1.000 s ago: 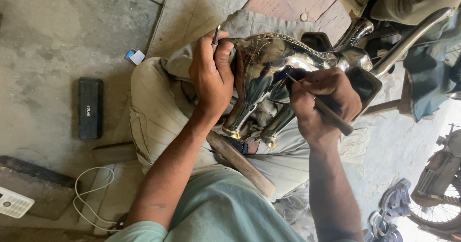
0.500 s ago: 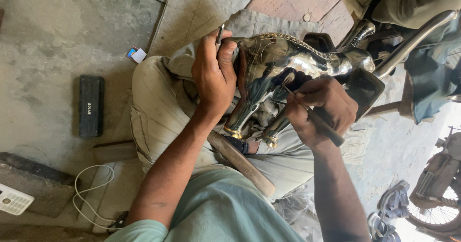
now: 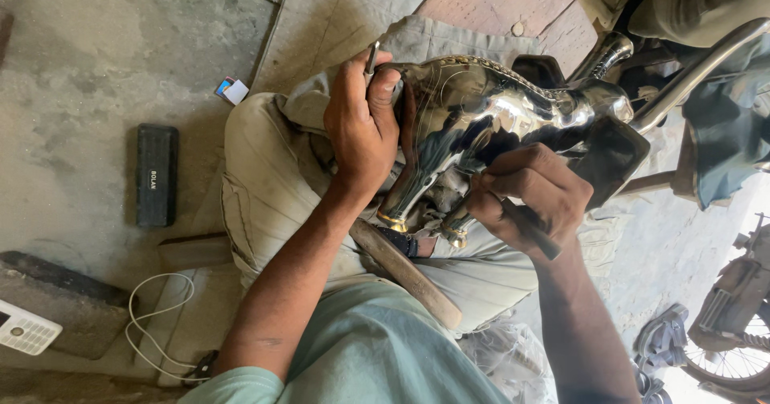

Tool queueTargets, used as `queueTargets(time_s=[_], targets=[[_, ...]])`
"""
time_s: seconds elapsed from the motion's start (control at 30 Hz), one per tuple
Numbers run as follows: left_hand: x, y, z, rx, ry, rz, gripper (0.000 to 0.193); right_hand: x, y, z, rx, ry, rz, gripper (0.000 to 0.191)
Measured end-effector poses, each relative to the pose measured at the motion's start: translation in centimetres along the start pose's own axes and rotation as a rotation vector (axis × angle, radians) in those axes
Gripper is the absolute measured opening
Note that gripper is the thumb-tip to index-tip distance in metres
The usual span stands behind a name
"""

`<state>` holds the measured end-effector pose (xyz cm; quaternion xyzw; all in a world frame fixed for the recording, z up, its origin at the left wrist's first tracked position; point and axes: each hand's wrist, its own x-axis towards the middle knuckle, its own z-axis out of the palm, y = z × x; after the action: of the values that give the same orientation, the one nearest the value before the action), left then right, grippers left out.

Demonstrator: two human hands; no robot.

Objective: The person sits cross-legged on the floor and uses a small metal tool to engrave or polish a shiny, multi-spouted metal vessel. They hold the vessel steady with one hand while working with the tool in the other, occasionally rotating the object to access different areas.

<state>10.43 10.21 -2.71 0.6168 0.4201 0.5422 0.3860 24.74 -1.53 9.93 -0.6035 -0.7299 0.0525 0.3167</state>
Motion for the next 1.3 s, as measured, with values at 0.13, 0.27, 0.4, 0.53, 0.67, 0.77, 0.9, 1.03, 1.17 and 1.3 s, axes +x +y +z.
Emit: queueTargets(time_s=[0.13, 0.27, 0.4, 0.53, 0.67, 0.77, 0.9, 1.03, 1.17, 1.3], targets=[[0.0, 0.0, -0.1, -0.007, -0.008, -0.012, 0.022, 0.0, -0.1, 0.0, -0.007, -0.032, -0.023, 0.015], [0.0, 0.1, -0.1, -0.007, -0.007, -0.009, 0.022, 0.1, 0.5, -0.1, -0.031, -0.051, -0.010, 0.016], [0.0, 0.5, -0.2, -0.037, -0.020, -0.040, 0.022, 0.0, 0.8, 0.6, 0.117, 0.051, 0.078, 0.018], [0.2, 0.7, -0.1, -0.002, -0.018, -0.020, 0.022, -0.9, 0.3, 3.1, 0.264, 0.475, 0.321, 0.019], [0.1, 0.7, -0.1, -0.031, -0.023, -0.008, 0.022, -1.6, 0.2, 4.4, 0.339, 0.564, 0.377, 0.019], [0.0, 0.7, -0.1, -0.019, -0.031, -0.033, 0.020, -1.6, 0.1, 3.9, 0.192, 0.523, 0.378, 0.020], [0.1, 0.7, -0.1, -0.024, -0.028, -0.032, 0.021, -1.1, -0.5, 3.0, 0.113, 0.432, 0.336, 0.019], [0.1, 0.8, -0.2, -0.023, -0.030, -0.025, 0.022, -0.4, -0.4, 2.3, 0.083, 0.354, 0.246, 0.020], [0.1, 0.8, -0.2, -0.035, -0.036, -0.028, 0.020, -0.2, 0.0, 1.6, 0.120, 0.290, 0.204, 0.021], [0.1, 0.7, -0.1, -0.011, -0.031, -0.020, 0.020, 0.1, 0.0, 0.7, 0.132, 0.188, 0.159, 0.019]])
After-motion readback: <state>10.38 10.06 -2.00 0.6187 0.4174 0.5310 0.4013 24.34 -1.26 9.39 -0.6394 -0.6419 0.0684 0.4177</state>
